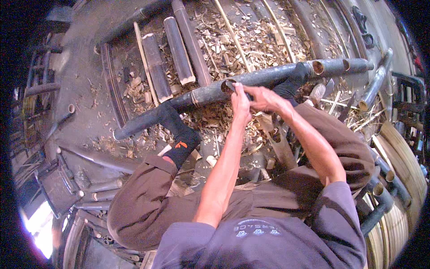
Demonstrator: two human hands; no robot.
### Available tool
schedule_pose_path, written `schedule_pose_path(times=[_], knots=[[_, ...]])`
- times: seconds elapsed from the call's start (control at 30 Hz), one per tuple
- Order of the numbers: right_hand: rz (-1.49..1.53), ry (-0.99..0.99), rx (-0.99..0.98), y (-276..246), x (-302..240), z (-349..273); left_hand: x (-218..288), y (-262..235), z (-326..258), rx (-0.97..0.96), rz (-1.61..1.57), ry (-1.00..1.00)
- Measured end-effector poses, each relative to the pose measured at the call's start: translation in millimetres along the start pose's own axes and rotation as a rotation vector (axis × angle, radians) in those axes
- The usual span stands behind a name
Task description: The person sits on the floor and repeatedly splits bamboo poles into smaller sections using a knife. They handle the pieces by hand, separating them and placing them aside.
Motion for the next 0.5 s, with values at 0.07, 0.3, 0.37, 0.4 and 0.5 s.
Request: schedule_pose_path(times=[0.07, 0.3, 0.37, 0.4, 0.5], knots=[[0.192, -0.057, -0.049, 16, -25, -22, -1, -27, -21, 0.047, 0.202, 0.019], [0.689, 0.129, 0.365, 70, -40, -23, 49, -61, 9, -0.116, 1.091, 0.363], [0.784, 0.149, 0.497, 78, -49, -14, 63, -52, 4, -0.309, 1.165, 0.238], [0.862, 0.177, 0.523, 82, -51, -13, 68, -48, 7, -0.387, 1.254, 0.283], [0.949, 0.26, 0.737, 90, -52, -1, 78, -30, 18, -0.56, 1.564, 0.259]])
Point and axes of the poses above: each hand's wrist, its own z-axis towards the middle knuckle, its own y-axis out of the palm, x = y × z, the point moved 9 cm from there along z, towards the middle knuckle, and after that the axes turned 6 degrees about x, right-handed, at the moved point
